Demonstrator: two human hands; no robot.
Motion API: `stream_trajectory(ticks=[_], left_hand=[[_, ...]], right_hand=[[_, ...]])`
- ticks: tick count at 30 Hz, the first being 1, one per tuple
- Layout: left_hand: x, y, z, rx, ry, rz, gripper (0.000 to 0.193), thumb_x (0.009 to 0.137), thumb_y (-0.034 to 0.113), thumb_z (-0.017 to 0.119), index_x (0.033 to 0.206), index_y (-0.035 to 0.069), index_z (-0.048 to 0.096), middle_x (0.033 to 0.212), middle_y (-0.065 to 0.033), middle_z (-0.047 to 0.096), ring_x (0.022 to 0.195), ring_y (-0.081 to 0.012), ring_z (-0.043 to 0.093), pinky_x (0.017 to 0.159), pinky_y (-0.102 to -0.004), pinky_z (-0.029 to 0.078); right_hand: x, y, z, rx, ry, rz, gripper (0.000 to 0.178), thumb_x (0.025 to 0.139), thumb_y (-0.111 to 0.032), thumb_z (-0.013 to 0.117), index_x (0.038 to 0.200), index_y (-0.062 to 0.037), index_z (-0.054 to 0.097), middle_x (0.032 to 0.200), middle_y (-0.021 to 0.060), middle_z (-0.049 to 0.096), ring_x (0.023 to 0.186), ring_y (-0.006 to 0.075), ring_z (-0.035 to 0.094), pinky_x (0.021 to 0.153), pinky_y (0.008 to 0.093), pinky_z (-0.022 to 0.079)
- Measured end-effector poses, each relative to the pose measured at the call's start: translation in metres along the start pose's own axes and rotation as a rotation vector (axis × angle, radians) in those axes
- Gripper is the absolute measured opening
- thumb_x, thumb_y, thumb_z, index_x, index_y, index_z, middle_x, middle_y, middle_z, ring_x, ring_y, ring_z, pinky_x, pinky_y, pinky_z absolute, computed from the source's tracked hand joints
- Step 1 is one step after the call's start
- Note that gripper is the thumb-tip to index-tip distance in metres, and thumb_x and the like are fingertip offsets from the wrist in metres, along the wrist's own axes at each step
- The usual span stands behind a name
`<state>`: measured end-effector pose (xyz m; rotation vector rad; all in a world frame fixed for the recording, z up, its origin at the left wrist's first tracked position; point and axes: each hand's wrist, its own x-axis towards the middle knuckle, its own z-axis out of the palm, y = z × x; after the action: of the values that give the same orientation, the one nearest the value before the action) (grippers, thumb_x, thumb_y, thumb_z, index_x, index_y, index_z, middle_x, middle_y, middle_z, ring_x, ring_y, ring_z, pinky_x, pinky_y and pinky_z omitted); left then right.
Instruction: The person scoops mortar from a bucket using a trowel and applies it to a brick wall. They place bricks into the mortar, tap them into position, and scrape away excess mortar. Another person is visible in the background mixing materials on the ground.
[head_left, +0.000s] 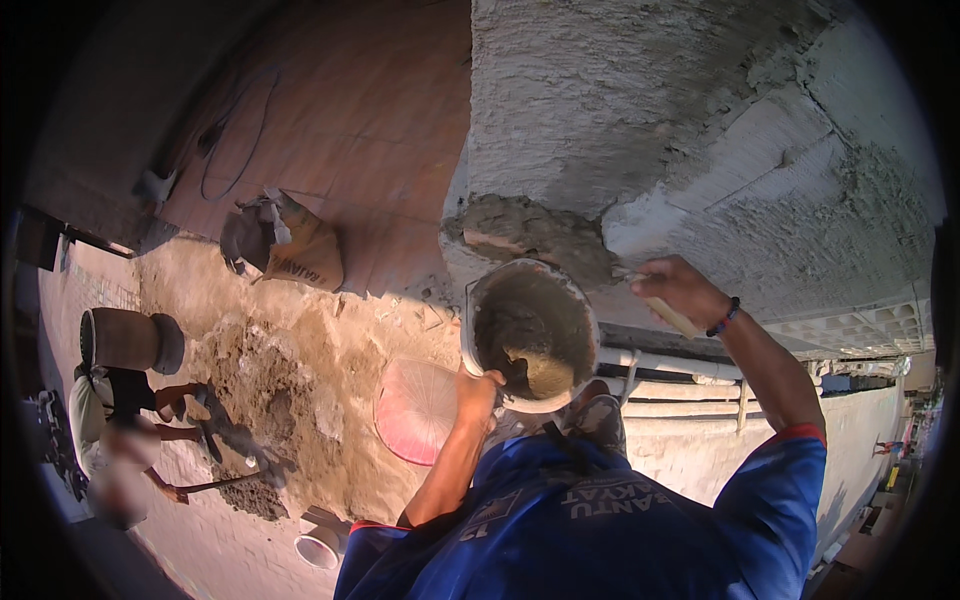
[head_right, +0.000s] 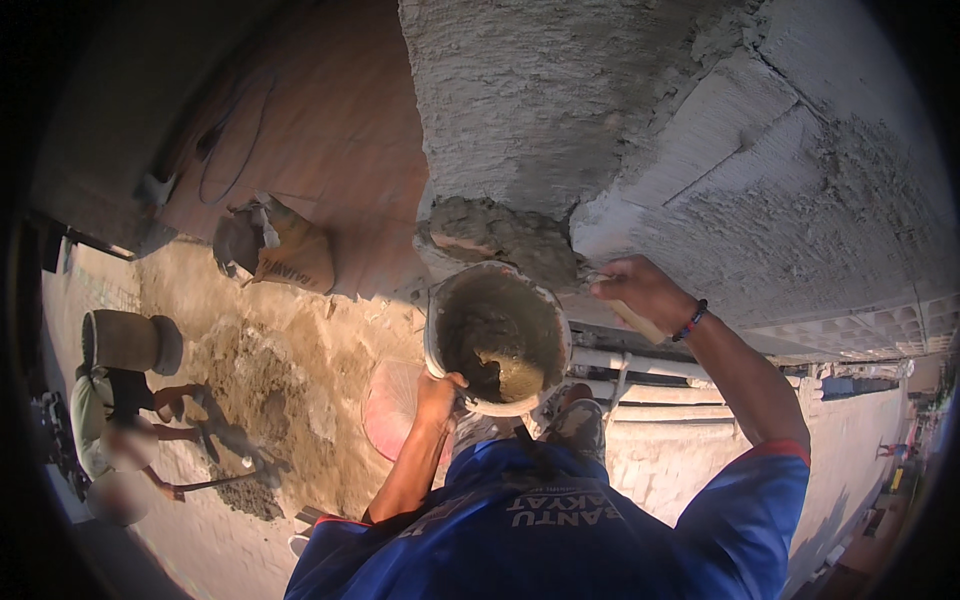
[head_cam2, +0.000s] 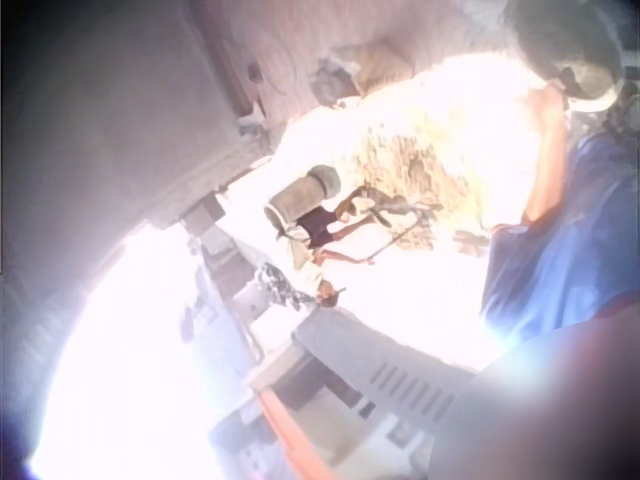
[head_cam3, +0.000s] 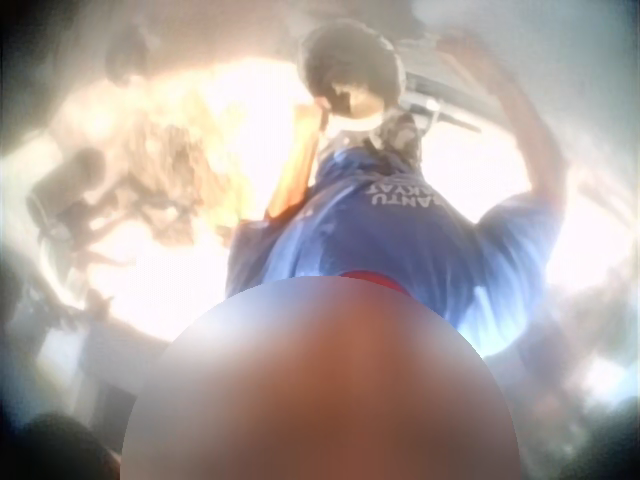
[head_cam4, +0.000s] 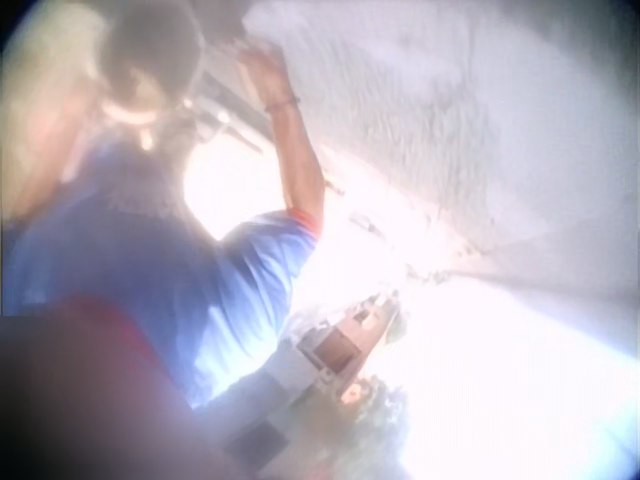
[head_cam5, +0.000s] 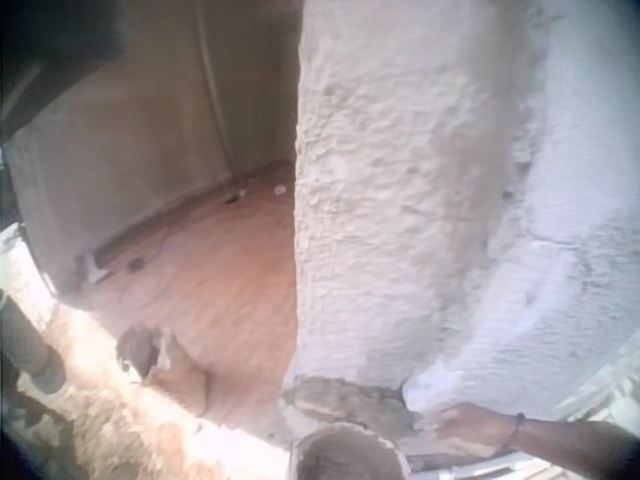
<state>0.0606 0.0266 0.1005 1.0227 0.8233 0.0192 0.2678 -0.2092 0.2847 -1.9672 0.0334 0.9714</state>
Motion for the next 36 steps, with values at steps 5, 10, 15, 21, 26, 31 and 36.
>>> stream_trajectory(ticks=[5,10,15,21,26,31,36], left_hand=[[-0.006,0.007,0.005,0.071,-0.006,-0.054,0.033,0.068,-0.012,0.055,0.099,0.000,0.061,0.081,-0.0039,0.062,0.069,-0.0142,0.058,0.058,-0.0277,0.047],[-0.013,0.008,0.008,0.035,0.009,-0.036,0.031,0.069,-0.011,0.056,0.098,0.000,0.062,0.081,-0.0039,0.062,0.070,-0.0142,0.058,0.060,-0.0276,0.047],[-0.012,0.000,0.001,0.042,-0.005,-0.050,0.032,0.069,-0.011,0.056,0.099,-0.001,0.063,0.084,-0.0050,0.064,0.072,-0.0159,0.059,0.063,-0.0278,0.048],[-0.011,-0.004,-0.003,0.039,0.013,-0.030,0.035,0.070,-0.012,0.054,0.102,-0.002,0.062,0.088,-0.0060,0.065,0.077,-0.0169,0.058,0.066,-0.0280,0.048],[-0.021,0.011,-0.003,0.107,0.040,-0.050,0.033,0.070,-0.009,0.057,0.101,-0.001,0.063,0.087,-0.0059,0.065,0.074,-0.0162,0.058,0.063,-0.0290,0.047],[-0.026,0.015,-0.008,0.068,0.088,-0.119,0.035,0.070,-0.008,0.057,0.104,-0.001,0.062,0.088,-0.0065,0.065,0.074,-0.0167,0.057,0.063,-0.0294,0.047],[-0.028,0.016,-0.015,0.070,0.117,-0.097,0.038,0.070,-0.009,0.057,0.107,-0.002,0.061,0.089,-0.0070,0.065,0.075,-0.0176,0.058,0.065,-0.0289,0.048]], right_hand=[[0.001,0.004,-0.001,0.020,-0.021,0.032,0.033,0.088,-0.022,0.068,0.107,0.0041,0.060,0.072,0.0057,0.059,0.052,0.0118,0.057,0.046,0.0269,0.049],[0.008,0.010,0.001,0.029,-0.024,0.036,0.036,0.088,-0.021,0.068,0.110,0.0052,0.059,0.073,0.0060,0.059,0.054,0.0121,0.058,0.046,0.0269,0.050],[0.002,0.012,0.004,0.007,0.087,0.043,0.037,0.088,-0.021,0.067,0.110,0.0074,0.058,0.071,0.0062,0.059,0.056,0.0117,0.058,0.047,0.0273,0.049],[0.016,-0.013,0.018,-0.239,0.000,-0.130,0.030,0.090,-0.021,0.063,0.098,0.0084,0.061,0.069,0.0058,0.057,0.054,0.0118,0.056,0.050,0.0288,0.046],[0.044,-0.038,0.032,-0.308,-0.115,-0.138,0.030,0.091,-0.022,0.061,0.097,0.0075,0.062,0.069,0.0076,0.059,0.052,0.0129,0.057,0.049,0.0300,0.048],[0.069,-0.063,0.048,-0.241,-0.196,-0.099,0.029,0.092,-0.024,0.060,0.096,0.0049,0.060,0.068,0.0073,0.059,0.052,0.0129,0.058,0.045,0.0283,0.048],[0.076,-0.082,0.057,-0.181,-0.207,-0.041,0.028,0.093,-0.025,0.059,0.098,0.0031,0.058,0.071,0.0086,0.060,0.050,0.0127,0.058,0.042,0.0263,0.047]])
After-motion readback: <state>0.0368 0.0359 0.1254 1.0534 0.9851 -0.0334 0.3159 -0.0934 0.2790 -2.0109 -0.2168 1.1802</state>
